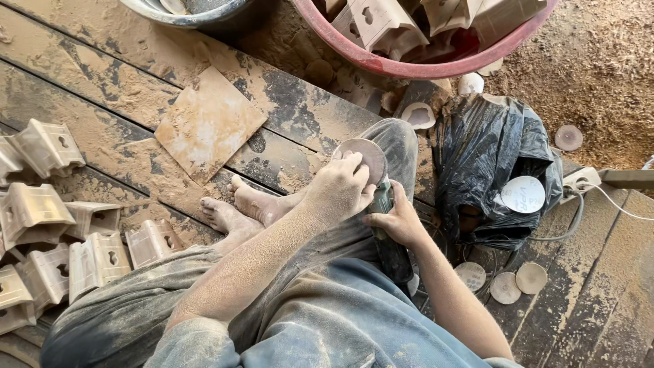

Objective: The person sands small decorative wooden blocks using a power sander, handling them one at a time and placing them into a large red bucket.

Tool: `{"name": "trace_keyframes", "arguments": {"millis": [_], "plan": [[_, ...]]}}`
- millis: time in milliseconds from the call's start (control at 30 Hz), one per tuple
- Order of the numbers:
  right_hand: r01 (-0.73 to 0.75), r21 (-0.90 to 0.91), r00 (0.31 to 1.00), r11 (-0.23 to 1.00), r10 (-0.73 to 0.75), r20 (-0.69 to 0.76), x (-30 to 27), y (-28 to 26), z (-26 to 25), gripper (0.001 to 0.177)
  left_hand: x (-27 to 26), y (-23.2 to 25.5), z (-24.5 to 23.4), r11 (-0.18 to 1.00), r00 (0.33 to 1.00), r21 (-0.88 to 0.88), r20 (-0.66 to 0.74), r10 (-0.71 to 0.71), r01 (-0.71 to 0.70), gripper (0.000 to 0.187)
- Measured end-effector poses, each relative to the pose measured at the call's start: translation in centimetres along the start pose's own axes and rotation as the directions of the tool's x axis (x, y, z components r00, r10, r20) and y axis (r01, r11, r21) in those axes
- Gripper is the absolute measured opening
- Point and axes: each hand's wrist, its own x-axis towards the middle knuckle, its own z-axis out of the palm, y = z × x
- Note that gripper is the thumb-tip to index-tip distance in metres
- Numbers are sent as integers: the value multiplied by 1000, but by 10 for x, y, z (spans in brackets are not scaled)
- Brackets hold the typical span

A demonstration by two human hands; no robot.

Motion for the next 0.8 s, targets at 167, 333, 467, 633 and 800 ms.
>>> {"name": "trace_keyframes", "arguments": {"millis": [167,333,467,633,800], "plan": [[-55,-27,998,998,55,7,-1,-8,0,107,8,11,-8,991,999,133,-37,40,-35,25],[-125,-42,992,991,124,-14,-7,-24,2,102,4,11,7,957,999,285,30,44,-51,16],[-110,-43,994,993,109,-27,1,-15,7,101,8,-12,-7,949,996,305,67,61,-79,14],[-93,-27,995,995,92,-24,-5,-11,10,99,0,-100,-18,994,992,61,-90,-90,96,12],[-66,-33,997,997,65,-33,-16,-29,4,92,78,-95,-152,999,959,-18,-280,-39,35,13]]}}
